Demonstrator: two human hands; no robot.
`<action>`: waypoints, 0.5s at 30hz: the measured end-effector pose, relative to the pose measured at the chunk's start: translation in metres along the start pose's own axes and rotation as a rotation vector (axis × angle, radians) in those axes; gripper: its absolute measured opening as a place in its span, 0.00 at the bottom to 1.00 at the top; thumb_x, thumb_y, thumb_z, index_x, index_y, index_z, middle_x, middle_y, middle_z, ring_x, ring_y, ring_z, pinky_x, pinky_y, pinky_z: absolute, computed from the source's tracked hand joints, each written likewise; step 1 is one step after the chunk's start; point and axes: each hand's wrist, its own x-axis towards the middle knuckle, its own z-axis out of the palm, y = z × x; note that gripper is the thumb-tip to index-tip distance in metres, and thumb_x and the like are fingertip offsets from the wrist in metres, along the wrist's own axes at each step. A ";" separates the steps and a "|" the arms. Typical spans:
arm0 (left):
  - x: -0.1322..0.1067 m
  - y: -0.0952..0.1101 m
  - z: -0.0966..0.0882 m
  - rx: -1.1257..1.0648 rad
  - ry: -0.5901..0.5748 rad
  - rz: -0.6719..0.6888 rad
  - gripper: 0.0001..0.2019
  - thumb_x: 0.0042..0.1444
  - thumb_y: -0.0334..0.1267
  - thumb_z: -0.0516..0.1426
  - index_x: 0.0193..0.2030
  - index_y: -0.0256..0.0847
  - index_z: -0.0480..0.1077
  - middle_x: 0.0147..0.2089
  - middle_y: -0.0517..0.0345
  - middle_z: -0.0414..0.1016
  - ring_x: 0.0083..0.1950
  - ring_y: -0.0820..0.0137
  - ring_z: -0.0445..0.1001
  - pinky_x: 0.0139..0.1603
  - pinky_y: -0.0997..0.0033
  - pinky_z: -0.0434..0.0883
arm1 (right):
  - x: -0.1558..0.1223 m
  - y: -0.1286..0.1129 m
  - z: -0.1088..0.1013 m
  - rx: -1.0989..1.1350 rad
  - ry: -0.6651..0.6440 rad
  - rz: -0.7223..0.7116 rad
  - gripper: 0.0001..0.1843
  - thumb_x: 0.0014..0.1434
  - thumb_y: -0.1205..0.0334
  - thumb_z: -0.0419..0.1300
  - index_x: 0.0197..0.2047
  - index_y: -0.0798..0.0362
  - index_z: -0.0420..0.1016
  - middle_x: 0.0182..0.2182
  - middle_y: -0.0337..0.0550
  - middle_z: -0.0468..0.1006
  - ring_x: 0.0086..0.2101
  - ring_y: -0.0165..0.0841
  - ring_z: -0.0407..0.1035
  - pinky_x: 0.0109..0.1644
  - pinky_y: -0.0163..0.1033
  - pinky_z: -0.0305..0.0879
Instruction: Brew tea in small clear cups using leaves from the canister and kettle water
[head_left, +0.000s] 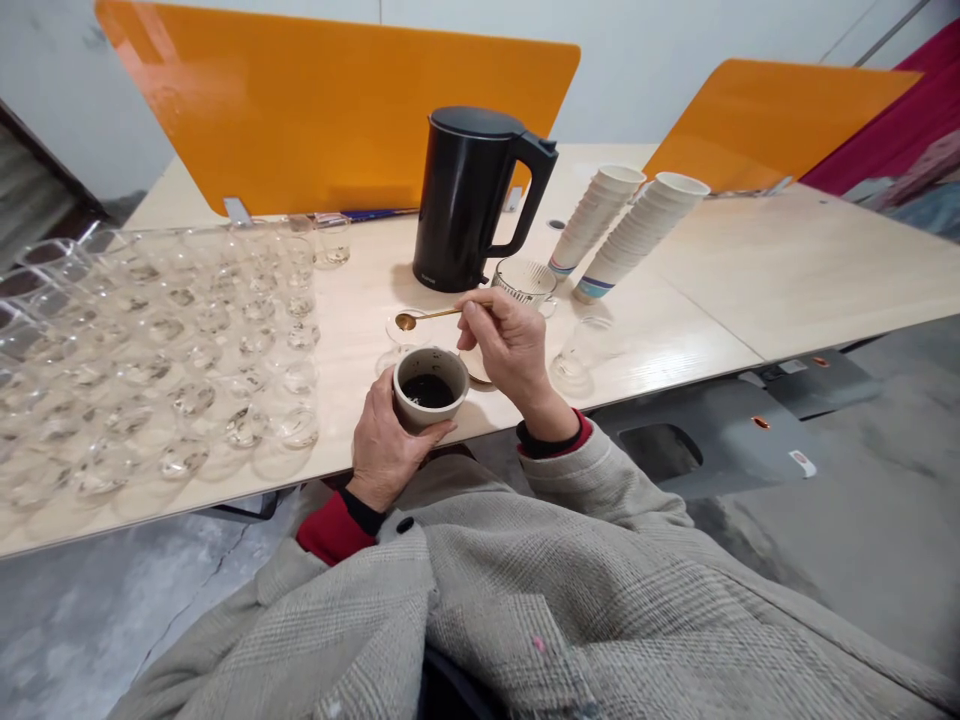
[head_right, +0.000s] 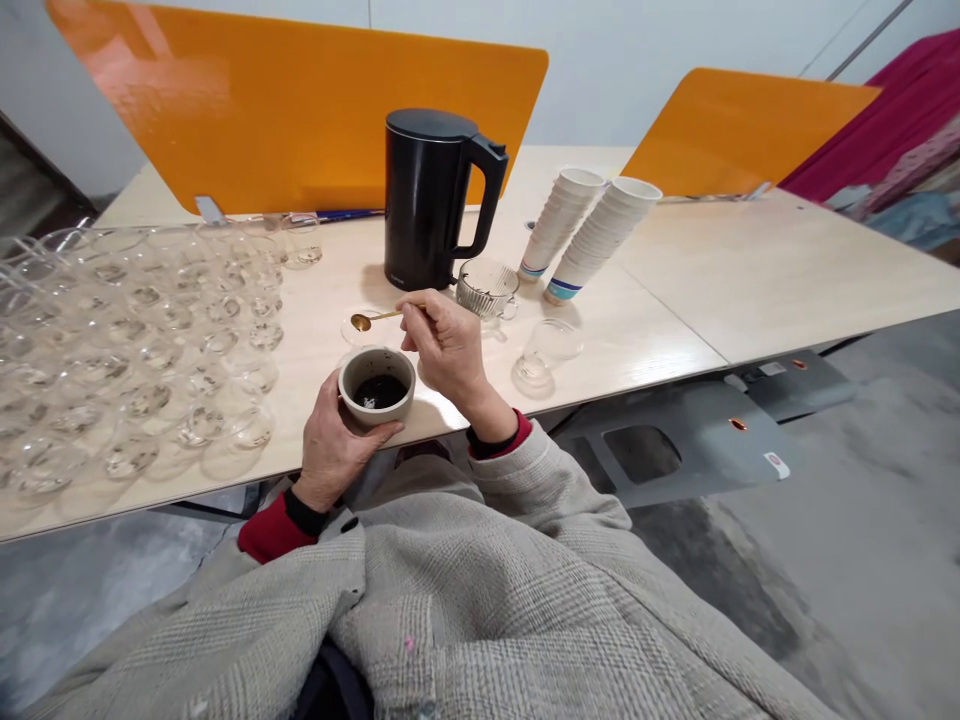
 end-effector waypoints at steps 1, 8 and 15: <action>0.000 0.000 0.000 -0.002 -0.002 -0.002 0.51 0.45 0.54 0.77 0.71 0.46 0.60 0.67 0.42 0.76 0.69 0.48 0.77 0.69 0.45 0.75 | 0.001 -0.001 -0.001 0.003 0.012 0.011 0.17 0.74 0.45 0.58 0.40 0.48 0.77 0.26 0.33 0.76 0.22 0.25 0.71 0.30 0.34 0.69; 0.001 0.001 -0.002 -0.025 -0.009 -0.006 0.48 0.46 0.54 0.76 0.71 0.45 0.62 0.66 0.43 0.77 0.68 0.48 0.77 0.68 0.47 0.75 | 0.012 0.009 -0.035 0.010 0.274 0.019 0.18 0.74 0.41 0.59 0.43 0.46 0.76 0.26 0.33 0.74 0.23 0.27 0.71 0.29 0.36 0.70; 0.001 0.001 -0.002 -0.012 0.005 -0.001 0.47 0.48 0.53 0.76 0.71 0.45 0.62 0.64 0.43 0.78 0.66 0.49 0.79 0.66 0.48 0.77 | 0.038 0.059 -0.081 -0.472 0.386 0.017 0.16 0.77 0.50 0.53 0.43 0.47 0.76 0.31 0.40 0.78 0.29 0.33 0.74 0.38 0.42 0.70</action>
